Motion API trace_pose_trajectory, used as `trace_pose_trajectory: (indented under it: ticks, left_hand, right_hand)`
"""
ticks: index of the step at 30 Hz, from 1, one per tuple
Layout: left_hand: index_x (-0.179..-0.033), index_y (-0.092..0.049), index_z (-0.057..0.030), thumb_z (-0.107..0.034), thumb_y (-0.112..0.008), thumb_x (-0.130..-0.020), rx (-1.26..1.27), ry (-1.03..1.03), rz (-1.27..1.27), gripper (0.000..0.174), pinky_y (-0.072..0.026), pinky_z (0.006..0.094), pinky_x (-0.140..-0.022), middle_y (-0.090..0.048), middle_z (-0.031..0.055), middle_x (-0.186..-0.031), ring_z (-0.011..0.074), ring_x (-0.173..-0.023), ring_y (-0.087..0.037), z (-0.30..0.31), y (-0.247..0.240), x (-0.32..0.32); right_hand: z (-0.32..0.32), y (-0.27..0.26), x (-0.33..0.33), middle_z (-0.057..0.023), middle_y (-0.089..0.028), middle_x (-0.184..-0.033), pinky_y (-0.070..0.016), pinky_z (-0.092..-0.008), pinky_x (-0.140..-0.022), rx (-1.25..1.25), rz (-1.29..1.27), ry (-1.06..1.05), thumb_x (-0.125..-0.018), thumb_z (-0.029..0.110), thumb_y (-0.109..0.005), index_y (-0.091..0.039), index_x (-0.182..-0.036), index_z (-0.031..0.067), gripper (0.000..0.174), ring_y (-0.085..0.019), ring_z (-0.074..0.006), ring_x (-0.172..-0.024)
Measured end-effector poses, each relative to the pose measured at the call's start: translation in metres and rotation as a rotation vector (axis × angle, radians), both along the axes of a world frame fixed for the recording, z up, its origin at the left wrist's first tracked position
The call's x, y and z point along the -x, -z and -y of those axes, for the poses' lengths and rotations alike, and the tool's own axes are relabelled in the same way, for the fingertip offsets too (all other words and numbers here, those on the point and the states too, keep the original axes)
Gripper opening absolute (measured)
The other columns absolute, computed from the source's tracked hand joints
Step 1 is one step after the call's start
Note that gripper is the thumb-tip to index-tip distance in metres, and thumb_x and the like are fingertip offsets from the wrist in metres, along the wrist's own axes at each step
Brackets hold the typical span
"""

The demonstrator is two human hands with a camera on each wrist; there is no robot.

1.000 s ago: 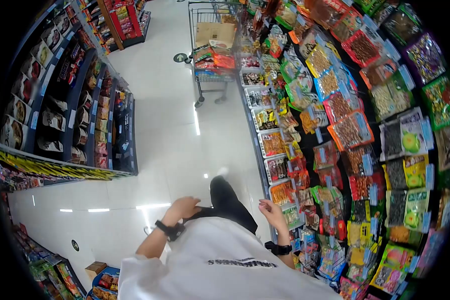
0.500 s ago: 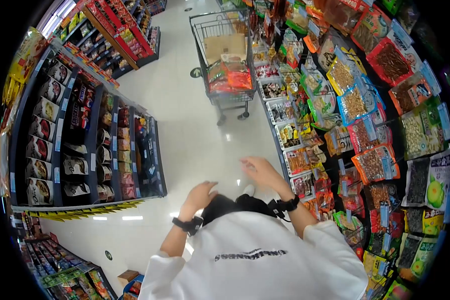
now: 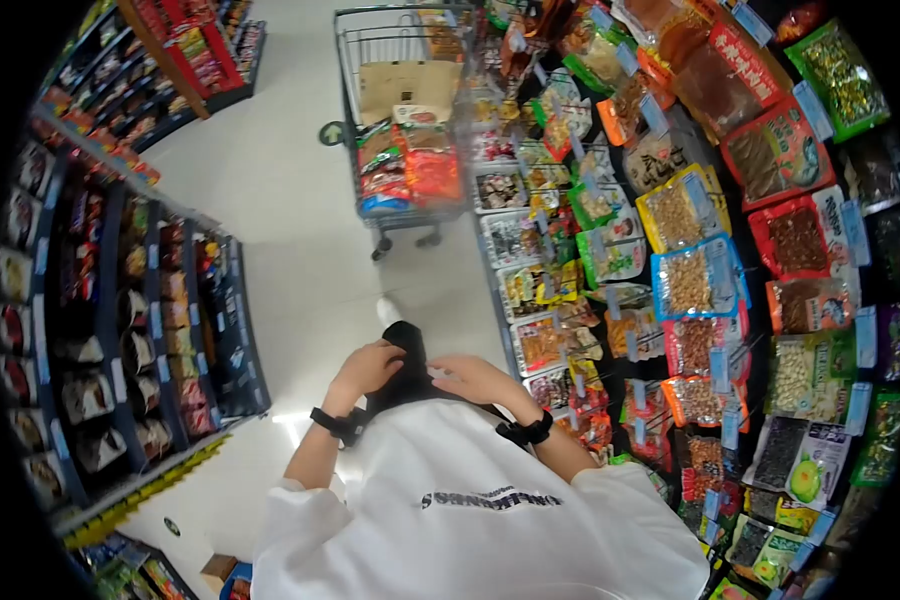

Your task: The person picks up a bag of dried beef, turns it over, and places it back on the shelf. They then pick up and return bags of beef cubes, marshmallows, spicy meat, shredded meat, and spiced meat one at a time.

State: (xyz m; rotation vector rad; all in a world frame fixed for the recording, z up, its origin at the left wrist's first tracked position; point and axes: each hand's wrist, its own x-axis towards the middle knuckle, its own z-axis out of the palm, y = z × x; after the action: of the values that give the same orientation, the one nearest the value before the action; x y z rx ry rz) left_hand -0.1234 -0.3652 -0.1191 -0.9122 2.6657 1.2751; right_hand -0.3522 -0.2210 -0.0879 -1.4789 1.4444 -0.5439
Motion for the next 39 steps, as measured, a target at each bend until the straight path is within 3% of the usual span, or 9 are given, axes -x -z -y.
trace_pose_trajectory:
  ticks: [4,7,13,20,24,26,33,36,39]
  left_hand:
    - [-0.109,-0.071,-0.0116,-0.025,-0.064,-0.092,0.093,0.114,0.027,0.023,-0.0542,0.0474,-0.083,-0.069,0.0137,-0.106,0.0361,-0.099,-0.066,0.084,0.020,0.064]
    - [-0.109,-0.071,-0.0113,-0.025,-0.065,-0.092,0.120,0.166,-0.154,0.023,-0.0543,0.0476,-0.083,-0.069,0.0144,-0.105,0.0366,-0.098,-0.066,0.135,0.029,0.112]
    - [-0.115,-0.070,-0.0115,-0.025,-0.067,-0.090,0.226,0.275,0.015,0.028,-0.0545,0.0477,-0.084,-0.068,0.0156,-0.108,0.0380,-0.099,-0.066,0.211,0.021,0.173]
    - [-0.115,-0.071,-0.0103,-0.026,-0.069,-0.090,0.044,0.194,0.105,0.030,-0.0545,0.0480,-0.086,-0.068,0.0170,-0.108,0.0380,-0.102,-0.066,0.234,0.069,0.206]
    - [-0.126,-0.067,-0.0125,-0.027,-0.065,-0.092,-0.047,0.194,0.245,0.037,-0.0530,0.0477,-0.090,-0.068,0.0181,-0.111,0.0382,-0.107,-0.064,0.249,0.068,0.222]
    - [-0.127,-0.066,-0.0127,-0.028,-0.065,-0.092,-0.029,0.099,0.231,0.038,-0.0528,0.0484,-0.091,-0.068,0.0179,-0.113,0.0388,-0.107,-0.064,0.265,0.060,0.228]
    - [-0.131,-0.060,-0.0089,-0.030,-0.066,-0.091,-0.072,-0.119,0.286,0.045,-0.0516,0.0508,-0.092,-0.065,0.0226,-0.122,0.0425,-0.109,-0.063,0.340,0.055,0.265]
    - [-0.131,-0.058,-0.0040,-0.033,-0.068,-0.089,-0.140,-0.168,0.139,0.052,-0.0499,0.0498,-0.096,-0.062,0.0258,-0.127,0.0441,-0.113,-0.061,0.367,0.171,0.272]
    - [-0.129,-0.058,0.0017,-0.037,-0.070,-0.089,-0.206,-0.470,0.143,0.057,-0.0479,0.0480,-0.100,-0.059,0.0289,-0.131,0.0436,-0.118,-0.059,0.385,0.183,0.300]
  right_hand:
    - [0.064,-0.026,0.026,-0.0207,-0.067,-0.118,-0.0518,-0.0398,-0.092,-0.001,-0.192,0.105,-0.098,0.028,-0.063,-0.059,-0.133,0.0021,0.043,-0.067,-0.0329,-0.102]
    - [0.112,-0.027,0.034,-0.0195,-0.067,-0.117,-0.0529,-0.0412,-0.089,-0.023,-0.012,0.247,-0.095,0.025,-0.065,-0.061,-0.129,0.0021,0.042,-0.066,-0.0350,-0.101]
    - [0.174,-0.035,0.055,-0.0200,-0.066,-0.111,-0.0533,-0.0392,-0.085,-0.051,-0.013,0.239,-0.095,0.021,-0.065,-0.061,-0.126,-0.0003,0.038,-0.067,-0.0327,-0.095]
    - [0.232,-0.031,0.124,-0.0183,-0.065,-0.121,-0.0524,-0.0376,-0.091,-0.167,-0.089,0.155,-0.098,0.028,-0.063,-0.057,-0.135,0.0038,0.045,-0.066,-0.0312,-0.105]
    - [0.276,-0.001,0.182,-0.0185,-0.065,-0.121,-0.0520,-0.0396,-0.093,-0.020,-0.136,0.040,-0.098,0.030,-0.064,-0.059,-0.134,0.0047,0.044,-0.065,-0.0330,-0.106]
    - [0.316,-0.013,0.213,-0.0215,-0.065,-0.116,-0.0512,-0.0430,-0.092,0.081,-0.053,0.060,-0.095,0.026,-0.065,-0.061,-0.129,0.0005,0.042,-0.064,-0.0373,-0.106]
    - [0.383,-0.010,0.292,-0.0195,-0.067,-0.120,-0.0527,-0.0403,-0.091,0.014,0.089,0.154,-0.096,0.023,-0.065,-0.061,-0.130,0.0008,0.041,-0.067,-0.0308,-0.106]
    - [0.382,-0.014,0.307,-0.0162,-0.068,-0.120,-0.0525,-0.0365,-0.090,-0.057,0.099,0.224,-0.098,0.021,-0.064,-0.061,-0.131,0.0015,0.039,-0.067,-0.0250,-0.104]
    - [0.366,0.011,0.316,-0.0110,-0.068,-0.117,-0.0524,-0.0317,-0.086,-0.179,0.006,0.249,-0.100,0.022,-0.062,-0.060,-0.132,0.0011,0.039,-0.065,-0.0169,-0.099]
